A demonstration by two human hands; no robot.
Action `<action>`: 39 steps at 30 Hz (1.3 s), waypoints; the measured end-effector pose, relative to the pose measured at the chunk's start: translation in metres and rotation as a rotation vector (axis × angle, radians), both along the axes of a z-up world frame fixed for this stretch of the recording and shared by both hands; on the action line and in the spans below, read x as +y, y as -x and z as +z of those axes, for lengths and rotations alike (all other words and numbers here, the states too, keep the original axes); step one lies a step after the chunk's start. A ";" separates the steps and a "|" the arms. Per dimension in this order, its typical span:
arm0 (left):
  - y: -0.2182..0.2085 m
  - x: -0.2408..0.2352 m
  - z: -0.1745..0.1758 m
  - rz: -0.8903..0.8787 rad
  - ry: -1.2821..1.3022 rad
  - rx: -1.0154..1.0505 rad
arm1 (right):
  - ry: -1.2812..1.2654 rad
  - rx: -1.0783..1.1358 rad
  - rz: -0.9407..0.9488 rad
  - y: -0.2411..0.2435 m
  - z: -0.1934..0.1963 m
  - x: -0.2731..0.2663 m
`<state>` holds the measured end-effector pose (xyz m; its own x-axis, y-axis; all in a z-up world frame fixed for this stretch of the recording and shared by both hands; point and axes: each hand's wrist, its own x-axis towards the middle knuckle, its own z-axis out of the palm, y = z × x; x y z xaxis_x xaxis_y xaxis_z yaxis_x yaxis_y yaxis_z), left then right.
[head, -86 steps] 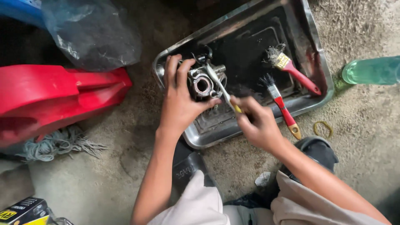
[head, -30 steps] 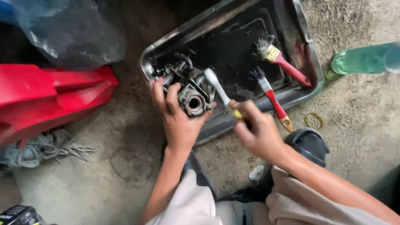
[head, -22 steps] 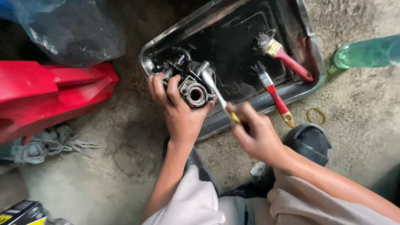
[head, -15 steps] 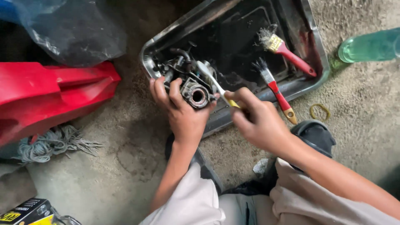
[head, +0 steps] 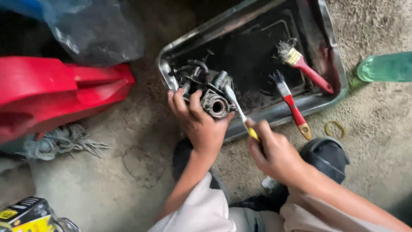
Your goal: The person scrubs a metal engine cylinder head with a toothbrush and a paintbrush over a metal tray containing dark liquid. They rotate the part to clean different sides and crevices, occasionally dipping the brushes into the liquid.
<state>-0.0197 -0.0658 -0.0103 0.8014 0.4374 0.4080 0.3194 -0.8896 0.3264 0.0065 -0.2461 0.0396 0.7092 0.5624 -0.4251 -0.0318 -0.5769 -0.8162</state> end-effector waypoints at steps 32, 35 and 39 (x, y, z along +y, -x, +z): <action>0.030 0.009 -0.021 -0.202 0.080 -0.115 | 0.012 0.040 -0.097 0.013 -0.028 -0.019; 0.024 0.016 -0.014 -0.214 0.119 -0.102 | -0.051 0.048 -0.199 0.012 -0.023 -0.002; 0.032 0.021 -0.014 -0.239 0.135 -0.067 | -0.024 0.000 -0.179 0.015 -0.039 -0.011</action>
